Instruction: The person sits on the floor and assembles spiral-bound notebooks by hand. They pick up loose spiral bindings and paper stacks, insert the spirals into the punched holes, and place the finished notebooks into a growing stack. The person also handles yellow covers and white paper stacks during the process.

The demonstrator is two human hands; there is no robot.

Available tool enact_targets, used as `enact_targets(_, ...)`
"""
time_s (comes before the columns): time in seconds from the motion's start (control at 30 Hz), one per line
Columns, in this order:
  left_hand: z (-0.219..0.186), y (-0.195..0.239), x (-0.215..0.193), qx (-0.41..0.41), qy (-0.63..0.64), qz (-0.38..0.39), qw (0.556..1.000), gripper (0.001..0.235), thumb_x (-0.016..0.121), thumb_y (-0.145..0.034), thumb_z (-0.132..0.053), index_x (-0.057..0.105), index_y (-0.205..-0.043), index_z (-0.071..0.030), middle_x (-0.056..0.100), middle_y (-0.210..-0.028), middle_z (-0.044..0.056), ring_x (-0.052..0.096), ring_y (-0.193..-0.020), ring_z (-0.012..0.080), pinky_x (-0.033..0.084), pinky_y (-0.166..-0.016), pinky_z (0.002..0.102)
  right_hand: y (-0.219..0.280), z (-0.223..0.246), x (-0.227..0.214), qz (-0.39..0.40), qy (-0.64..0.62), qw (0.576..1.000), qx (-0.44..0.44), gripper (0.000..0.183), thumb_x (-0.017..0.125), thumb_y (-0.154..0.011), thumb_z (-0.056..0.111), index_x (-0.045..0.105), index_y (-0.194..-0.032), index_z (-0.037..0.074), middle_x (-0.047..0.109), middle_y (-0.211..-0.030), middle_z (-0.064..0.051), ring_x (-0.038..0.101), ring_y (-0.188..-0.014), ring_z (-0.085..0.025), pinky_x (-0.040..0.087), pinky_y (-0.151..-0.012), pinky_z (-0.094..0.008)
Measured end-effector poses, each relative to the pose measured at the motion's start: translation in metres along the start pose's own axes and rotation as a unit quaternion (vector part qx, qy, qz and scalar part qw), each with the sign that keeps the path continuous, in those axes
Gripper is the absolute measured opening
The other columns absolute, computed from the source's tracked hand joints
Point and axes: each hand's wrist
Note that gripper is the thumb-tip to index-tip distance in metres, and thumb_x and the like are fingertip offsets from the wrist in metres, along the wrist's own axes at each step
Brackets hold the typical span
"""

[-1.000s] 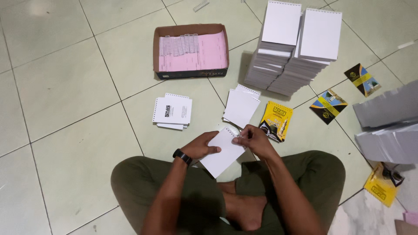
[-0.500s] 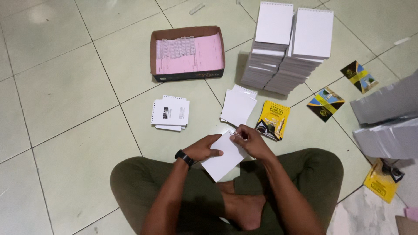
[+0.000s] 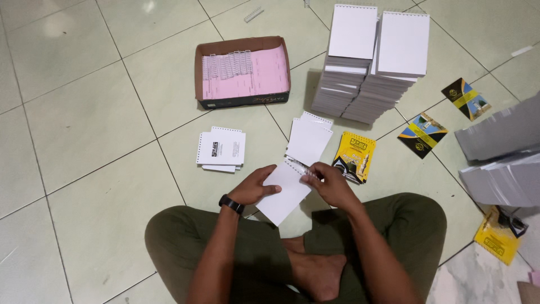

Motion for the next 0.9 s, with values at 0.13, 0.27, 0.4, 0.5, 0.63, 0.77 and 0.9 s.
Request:
enact_targets(0.13,0.014,-0.01,0.006,-0.021,0.013,-0.016,1.0,0.091,0.08,-0.085,-0.039,0.037,-0.155,0.001,0.039,-0.157,0.025,0.031,-0.151,0.036,0.023,-0.126,0.045,-0.001,-0.011,0.001,-0.03,0.065,0.997,-0.024,0.027,0.082,-0.087,0.027,0.073,-0.092,0.002,0.06,-0.069,-0.015,0.061,-0.066,-0.027,0.049,-0.068,-0.04)
enact_targets(0.27,0.037,-0.02,0.015,0.08,0.119,-0.087,0.986,0.062,0.081,-0.086,-0.016,0.053,-0.138,0.002,0.057,-0.134,0.019,0.047,-0.13,0.0288,0.036,-0.114,0.043,0.006,-0.007,0.012,-0.035,-0.056,0.998,-0.021,0.046,0.089,-0.078,0.018,0.07,-0.115,0.0,0.065,-0.087,-0.017,0.065,-0.086,-0.031,0.052,-0.085,-0.043)
enact_targets(0.4,0.062,-0.041,0.026,0.146,0.172,-0.142,0.964,0.039,0.082,-0.089,-0.011,0.065,-0.123,-0.003,0.07,-0.114,0.007,0.058,-0.113,0.015,0.045,-0.108,0.04,-0.007,-0.043,0.038,-0.044,-0.043,0.998,0.03,0.029,0.082,-0.087,0.014,0.071,-0.11,-0.001,0.074,-0.09,-0.02,0.074,-0.095,-0.032,0.056,-0.086,-0.046)
enact_targets(0.5,0.081,-0.047,0.016,0.127,0.098,-0.168,0.972,0.03,0.081,-0.091,-0.023,0.068,-0.116,-0.011,0.071,-0.106,0.005,0.063,-0.107,0.0136,0.048,-0.102,0.037,-0.016,-0.056,0.046,-0.07,0.006,0.996,0.057,0.032,0.085,-0.085,0.022,0.073,-0.105,0.0,0.077,-0.093,-0.021,0.074,-0.099,-0.036,0.058,-0.082,-0.046)
enact_targets(0.63,0.087,-0.045,0.017,0.114,0.11,-0.144,0.977,0.034,0.086,-0.086,-0.022,0.069,-0.112,-0.01,0.07,-0.099,0.005,0.062,-0.099,0.0152,0.05,-0.096,0.037,-0.018,-0.061,0.064,-0.086,-0.028,0.992,0.083,0.029,0.086,-0.082,0.016,0.075,-0.102,0.0,0.078,-0.093,-0.019,0.075,-0.096,-0.031,0.057,-0.082,-0.044)
enact_targets(0.77,0.092,-0.043,0.016,0.036,0.08,-0.131,0.987,0.033,0.075,-0.087,-0.001,0.067,-0.12,-0.002,0.072,-0.116,0.015,0.066,-0.112,0.0291,0.05,-0.101,0.046,-0.01,-0.058,0.068,-0.043,-0.004,0.998,0.039,0.017,0.076,-0.086,0.004,0.073,-0.101,-0.002,0.076,-0.093,-0.022,0.073,-0.099,-0.042,0.056,-0.085,-0.048)
enact_targets(0.9,0.087,-0.042,0.015,0.056,0.118,-0.141,0.981,0.042,0.076,-0.088,-0.002,0.06,-0.127,0.005,0.069,-0.122,0.025,0.064,-0.116,0.0347,0.05,-0.101,0.052,-0.012,-0.056,0.058,-0.055,-0.045,0.997,0.023,0.026,0.082,-0.08,0.004,0.071,-0.101,-0.006,0.075,-0.094,-0.027,0.072,-0.098,-0.044,0.055,-0.086,-0.051)
Point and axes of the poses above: each hand's wrist, its own y-axis away from the middle knuckle, its own x-axis out of the palm, z = x × y
